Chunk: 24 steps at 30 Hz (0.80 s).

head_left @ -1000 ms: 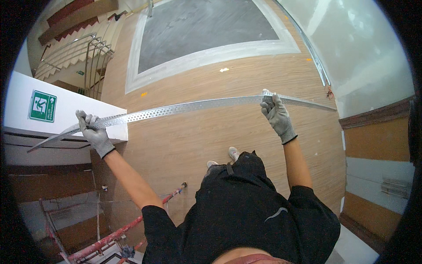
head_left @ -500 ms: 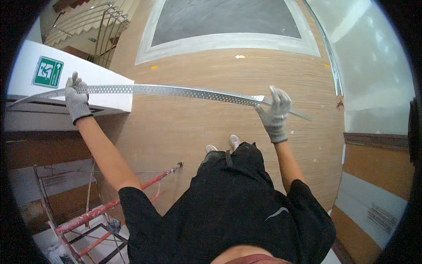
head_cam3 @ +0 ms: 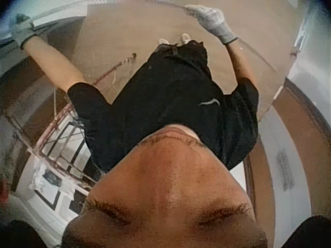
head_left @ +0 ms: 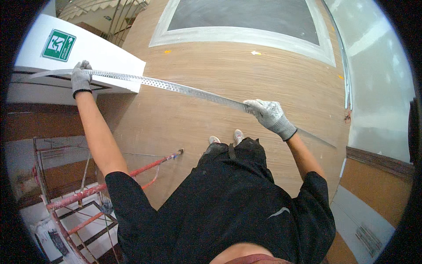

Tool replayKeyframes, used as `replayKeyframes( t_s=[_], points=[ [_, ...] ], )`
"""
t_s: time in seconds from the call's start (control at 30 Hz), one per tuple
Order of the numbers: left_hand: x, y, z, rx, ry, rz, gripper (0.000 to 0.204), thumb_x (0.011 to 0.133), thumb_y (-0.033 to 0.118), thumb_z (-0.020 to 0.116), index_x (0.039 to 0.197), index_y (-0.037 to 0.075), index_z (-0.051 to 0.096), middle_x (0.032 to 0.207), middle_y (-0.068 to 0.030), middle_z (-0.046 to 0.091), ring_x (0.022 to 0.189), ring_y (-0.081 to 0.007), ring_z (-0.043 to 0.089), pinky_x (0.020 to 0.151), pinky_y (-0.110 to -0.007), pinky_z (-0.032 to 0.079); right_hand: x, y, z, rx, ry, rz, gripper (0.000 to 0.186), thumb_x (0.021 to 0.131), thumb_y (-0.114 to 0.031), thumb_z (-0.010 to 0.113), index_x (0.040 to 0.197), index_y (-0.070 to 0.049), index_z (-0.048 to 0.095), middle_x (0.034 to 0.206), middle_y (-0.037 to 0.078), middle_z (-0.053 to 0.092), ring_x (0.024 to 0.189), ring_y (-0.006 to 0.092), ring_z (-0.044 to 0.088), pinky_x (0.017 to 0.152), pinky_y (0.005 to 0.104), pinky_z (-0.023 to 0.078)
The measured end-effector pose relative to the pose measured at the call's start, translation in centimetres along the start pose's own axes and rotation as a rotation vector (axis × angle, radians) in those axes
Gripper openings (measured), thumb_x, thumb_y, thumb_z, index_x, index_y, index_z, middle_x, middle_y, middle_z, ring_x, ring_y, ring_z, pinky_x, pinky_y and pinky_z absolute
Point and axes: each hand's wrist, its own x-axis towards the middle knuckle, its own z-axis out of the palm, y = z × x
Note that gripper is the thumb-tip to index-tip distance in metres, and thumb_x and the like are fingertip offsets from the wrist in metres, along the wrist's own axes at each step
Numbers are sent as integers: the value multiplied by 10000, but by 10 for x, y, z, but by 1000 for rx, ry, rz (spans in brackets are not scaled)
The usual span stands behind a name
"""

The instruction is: The person holds a long piece of perforated corner bead by hand, climbs onto a scaffold, and uses a tape measure and snips to measure and cut the metal strip.

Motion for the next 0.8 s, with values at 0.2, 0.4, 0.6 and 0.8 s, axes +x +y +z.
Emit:
replayKeyframes(
  t_s=[0.2, 0.4, 0.6, 0.8],
  points=[
    [29, -17, -46, -107, 45, -178, 410, 1053, 383, 486, 1050, -20, 564, 840, -129, 638, 702, -256, 630, 655, -359, 591, 3, -33, -14, 498, -378, 201, 218, 996, -268, 596, 1080, -73, 643, 922, 204, 690, 853, 381, 696, 730, 453, 543],
    [-8, -40, -107, 1368, -4, 1024, 189, 773, 55, 695, 954, 16, 733, 893, -149, 753, 836, -320, 709, 805, -420, 579, 17, -48, -19, 376, -399, 97, 185, 995, -193, 594, 939, -17, 605, 723, 190, 608, 623, 341, 639, 597, 408, 505],
    [-15, -38, -82, -315, 231, 117, 141, 1006, 158, 510, 987, 32, 570, 834, -152, 663, 712, -295, 654, 666, -465, 573, 26, -41, -27, 503, -462, 235, 235, 1019, -212, 545, 906, -26, 635, 672, 67, 607, 573, 144, 615, 558, 313, 505],
    [-19, -9, -129, -448, 204, 62, 143, 1026, 136, 474, 1031, 14, 549, 837, -152, 672, 728, -315, 661, 662, -448, 573, 52, -76, -42, 602, -594, 194, 280, 1037, -266, 536, 1074, -3, 625, 720, 56, 645, 617, 137, 634, 590, 304, 521]
  ],
)
